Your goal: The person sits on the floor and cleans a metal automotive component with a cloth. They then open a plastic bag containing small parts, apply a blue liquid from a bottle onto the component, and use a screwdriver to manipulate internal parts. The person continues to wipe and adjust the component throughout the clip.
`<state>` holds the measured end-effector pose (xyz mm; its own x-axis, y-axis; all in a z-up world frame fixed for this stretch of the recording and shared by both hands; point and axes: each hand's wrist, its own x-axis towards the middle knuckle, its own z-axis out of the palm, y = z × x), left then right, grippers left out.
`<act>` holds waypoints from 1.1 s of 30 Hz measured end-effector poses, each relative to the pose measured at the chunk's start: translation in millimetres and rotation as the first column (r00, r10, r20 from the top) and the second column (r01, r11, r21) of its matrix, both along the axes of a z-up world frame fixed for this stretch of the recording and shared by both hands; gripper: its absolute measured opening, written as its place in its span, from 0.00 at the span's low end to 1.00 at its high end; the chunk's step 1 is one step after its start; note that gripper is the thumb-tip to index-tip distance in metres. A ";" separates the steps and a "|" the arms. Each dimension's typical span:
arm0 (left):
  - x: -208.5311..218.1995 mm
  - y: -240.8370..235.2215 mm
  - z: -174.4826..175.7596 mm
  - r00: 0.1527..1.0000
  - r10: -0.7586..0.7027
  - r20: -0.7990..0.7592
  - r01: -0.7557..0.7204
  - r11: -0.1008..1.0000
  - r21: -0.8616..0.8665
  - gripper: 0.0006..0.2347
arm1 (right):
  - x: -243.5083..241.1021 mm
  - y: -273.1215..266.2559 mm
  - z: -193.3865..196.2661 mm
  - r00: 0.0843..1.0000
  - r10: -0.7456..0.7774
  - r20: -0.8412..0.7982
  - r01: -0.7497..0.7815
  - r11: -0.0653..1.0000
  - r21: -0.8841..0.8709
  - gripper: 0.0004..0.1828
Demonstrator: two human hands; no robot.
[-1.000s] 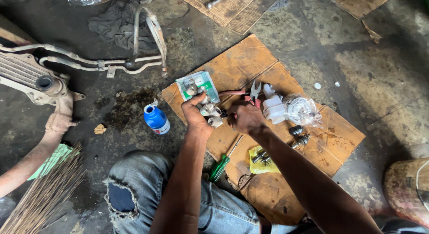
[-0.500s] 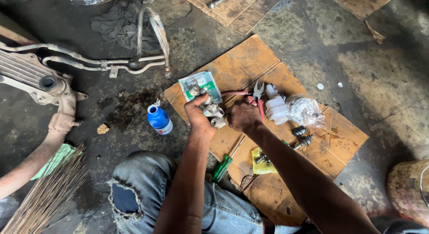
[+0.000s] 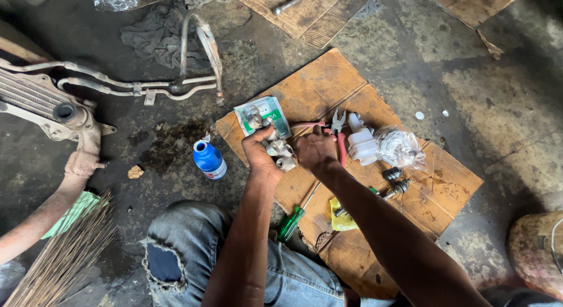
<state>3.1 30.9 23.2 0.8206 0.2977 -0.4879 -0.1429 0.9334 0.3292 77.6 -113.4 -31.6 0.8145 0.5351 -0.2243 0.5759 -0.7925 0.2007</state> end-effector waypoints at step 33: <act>-3.3 0.6 -2.2 0.997 -0.074 0.010 0.073 0.997 0.035 0.05 | 8.8 36.5 27.8 0.992 0.118 -0.045 -0.123 0.983 -0.140 0.17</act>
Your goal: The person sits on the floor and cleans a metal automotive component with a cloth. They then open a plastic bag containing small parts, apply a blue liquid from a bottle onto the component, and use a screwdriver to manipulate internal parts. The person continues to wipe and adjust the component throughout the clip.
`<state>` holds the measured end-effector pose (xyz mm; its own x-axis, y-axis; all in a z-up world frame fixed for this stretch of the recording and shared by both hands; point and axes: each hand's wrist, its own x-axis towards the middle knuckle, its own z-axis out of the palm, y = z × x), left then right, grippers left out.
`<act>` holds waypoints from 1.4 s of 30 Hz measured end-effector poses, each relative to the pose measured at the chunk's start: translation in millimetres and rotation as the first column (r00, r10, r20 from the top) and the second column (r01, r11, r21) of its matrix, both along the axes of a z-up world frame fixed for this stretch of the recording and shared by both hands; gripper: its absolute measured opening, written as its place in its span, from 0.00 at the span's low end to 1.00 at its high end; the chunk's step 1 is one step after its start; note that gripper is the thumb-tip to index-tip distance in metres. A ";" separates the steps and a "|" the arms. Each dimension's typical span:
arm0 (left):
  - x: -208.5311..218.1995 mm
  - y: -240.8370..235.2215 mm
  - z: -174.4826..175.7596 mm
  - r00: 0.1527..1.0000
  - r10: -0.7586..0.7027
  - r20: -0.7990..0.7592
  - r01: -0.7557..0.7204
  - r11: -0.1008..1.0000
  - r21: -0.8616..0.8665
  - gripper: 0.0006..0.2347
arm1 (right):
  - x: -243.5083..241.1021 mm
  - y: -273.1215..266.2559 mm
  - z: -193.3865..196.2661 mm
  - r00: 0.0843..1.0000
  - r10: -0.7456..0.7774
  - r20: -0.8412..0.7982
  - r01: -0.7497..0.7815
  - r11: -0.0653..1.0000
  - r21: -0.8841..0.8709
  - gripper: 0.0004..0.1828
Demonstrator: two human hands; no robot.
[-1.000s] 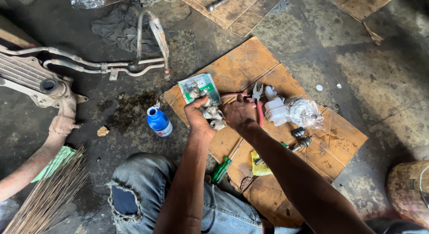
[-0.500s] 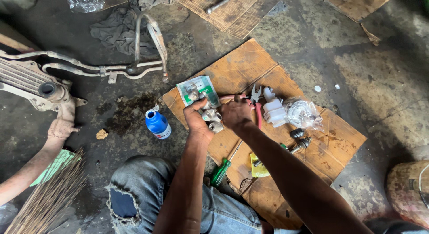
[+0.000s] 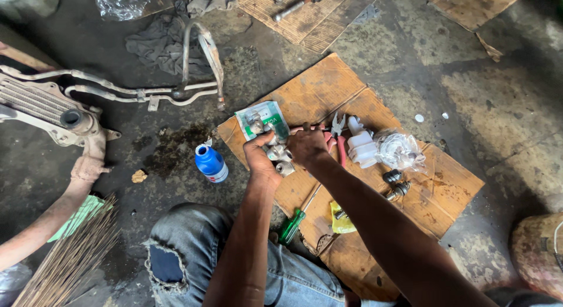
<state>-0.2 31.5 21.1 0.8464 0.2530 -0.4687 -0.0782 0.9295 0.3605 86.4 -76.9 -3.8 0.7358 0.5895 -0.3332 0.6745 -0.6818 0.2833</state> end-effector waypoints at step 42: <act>0.0 0.7 -1.0 0.998 0.060 0.023 -0.060 0.998 0.002 0.10 | -30.1 -13.3 99.6 0.836 -0.323 -0.443 0.462 0.850 0.252 0.16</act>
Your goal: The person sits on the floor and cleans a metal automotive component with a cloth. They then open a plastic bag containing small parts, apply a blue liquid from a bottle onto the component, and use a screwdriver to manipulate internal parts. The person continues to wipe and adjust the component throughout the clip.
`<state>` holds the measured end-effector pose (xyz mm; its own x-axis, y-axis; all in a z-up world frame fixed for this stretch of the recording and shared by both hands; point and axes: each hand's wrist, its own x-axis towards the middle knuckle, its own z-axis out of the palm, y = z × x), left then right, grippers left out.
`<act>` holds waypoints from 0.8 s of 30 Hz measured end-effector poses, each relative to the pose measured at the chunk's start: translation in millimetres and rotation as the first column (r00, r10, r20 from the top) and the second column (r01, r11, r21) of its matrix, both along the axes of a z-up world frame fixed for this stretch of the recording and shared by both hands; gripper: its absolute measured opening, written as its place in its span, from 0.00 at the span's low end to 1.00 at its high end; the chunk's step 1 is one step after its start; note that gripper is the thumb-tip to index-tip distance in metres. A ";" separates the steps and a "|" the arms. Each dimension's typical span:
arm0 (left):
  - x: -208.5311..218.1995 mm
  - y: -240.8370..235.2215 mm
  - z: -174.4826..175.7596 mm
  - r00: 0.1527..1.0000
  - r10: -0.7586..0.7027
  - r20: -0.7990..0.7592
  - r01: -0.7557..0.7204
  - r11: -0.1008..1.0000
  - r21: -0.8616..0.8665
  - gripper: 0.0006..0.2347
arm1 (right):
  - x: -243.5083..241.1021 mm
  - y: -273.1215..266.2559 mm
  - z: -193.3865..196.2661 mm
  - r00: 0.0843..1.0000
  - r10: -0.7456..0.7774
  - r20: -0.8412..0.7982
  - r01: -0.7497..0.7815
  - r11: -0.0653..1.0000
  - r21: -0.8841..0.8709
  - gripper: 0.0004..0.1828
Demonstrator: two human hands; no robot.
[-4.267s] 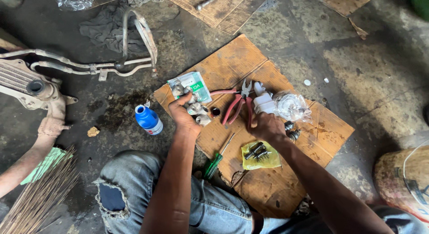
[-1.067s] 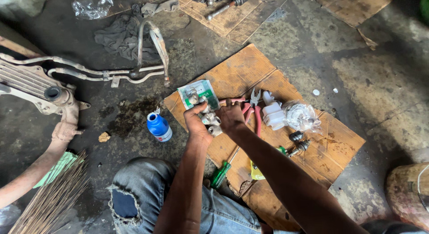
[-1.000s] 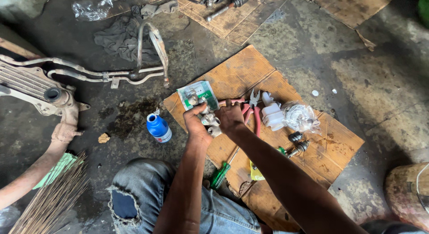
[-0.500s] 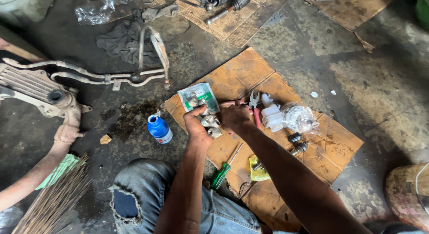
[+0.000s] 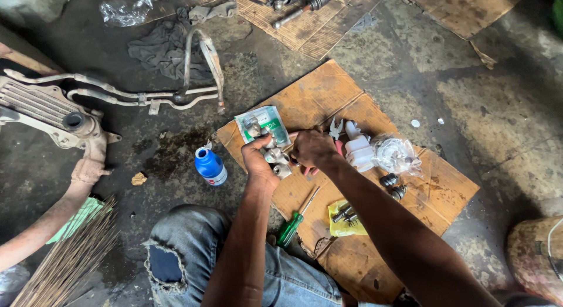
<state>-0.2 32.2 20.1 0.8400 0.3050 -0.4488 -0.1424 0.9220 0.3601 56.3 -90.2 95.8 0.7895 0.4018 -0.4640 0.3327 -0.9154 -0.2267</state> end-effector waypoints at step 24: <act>-24.1 -5.1 37.4 0.931 -0.337 0.139 0.333 0.942 0.053 0.06 | -16.0 -44.1 7.9 0.921 -0.295 -0.253 0.389 0.690 0.610 0.14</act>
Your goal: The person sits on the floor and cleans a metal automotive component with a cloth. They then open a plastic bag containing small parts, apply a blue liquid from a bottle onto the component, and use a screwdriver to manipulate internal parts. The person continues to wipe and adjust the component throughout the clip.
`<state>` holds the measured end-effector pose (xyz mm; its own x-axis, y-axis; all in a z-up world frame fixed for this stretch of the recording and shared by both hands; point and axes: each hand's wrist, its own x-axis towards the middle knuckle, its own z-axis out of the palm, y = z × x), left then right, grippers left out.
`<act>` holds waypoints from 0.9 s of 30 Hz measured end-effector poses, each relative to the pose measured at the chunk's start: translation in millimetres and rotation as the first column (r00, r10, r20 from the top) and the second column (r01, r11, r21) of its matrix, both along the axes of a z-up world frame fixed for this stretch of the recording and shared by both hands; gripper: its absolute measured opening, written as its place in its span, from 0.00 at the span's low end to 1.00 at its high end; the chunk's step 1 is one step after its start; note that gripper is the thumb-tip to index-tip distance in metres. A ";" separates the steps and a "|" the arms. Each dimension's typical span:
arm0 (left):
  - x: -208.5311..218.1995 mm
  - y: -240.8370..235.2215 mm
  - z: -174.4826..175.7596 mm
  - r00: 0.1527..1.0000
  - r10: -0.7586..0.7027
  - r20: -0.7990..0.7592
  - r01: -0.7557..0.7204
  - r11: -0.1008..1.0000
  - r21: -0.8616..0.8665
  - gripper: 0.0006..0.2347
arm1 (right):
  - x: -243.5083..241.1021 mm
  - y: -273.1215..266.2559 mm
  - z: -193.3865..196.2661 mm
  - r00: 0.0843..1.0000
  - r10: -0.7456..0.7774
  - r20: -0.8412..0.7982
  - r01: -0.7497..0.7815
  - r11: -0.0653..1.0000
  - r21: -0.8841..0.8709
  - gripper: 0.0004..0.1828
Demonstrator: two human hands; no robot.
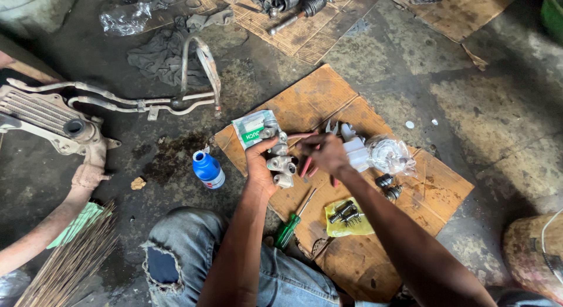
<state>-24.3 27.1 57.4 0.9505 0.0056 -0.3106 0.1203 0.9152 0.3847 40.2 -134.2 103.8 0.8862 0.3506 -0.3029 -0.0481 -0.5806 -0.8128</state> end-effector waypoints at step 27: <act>-14.0 -29.2 3.5 0.952 -0.304 -0.034 0.306 0.948 0.092 0.17 | -39.6 -21.7 8.8 0.378 0.418 0.826 -0.215 0.908 -0.361 0.19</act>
<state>-38.3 -2.1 60.9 0.9054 -0.2530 -0.3408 0.3958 0.7932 0.4627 0.6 -155.9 112.6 0.5327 0.7008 0.4744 0.8383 -0.5138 -0.1824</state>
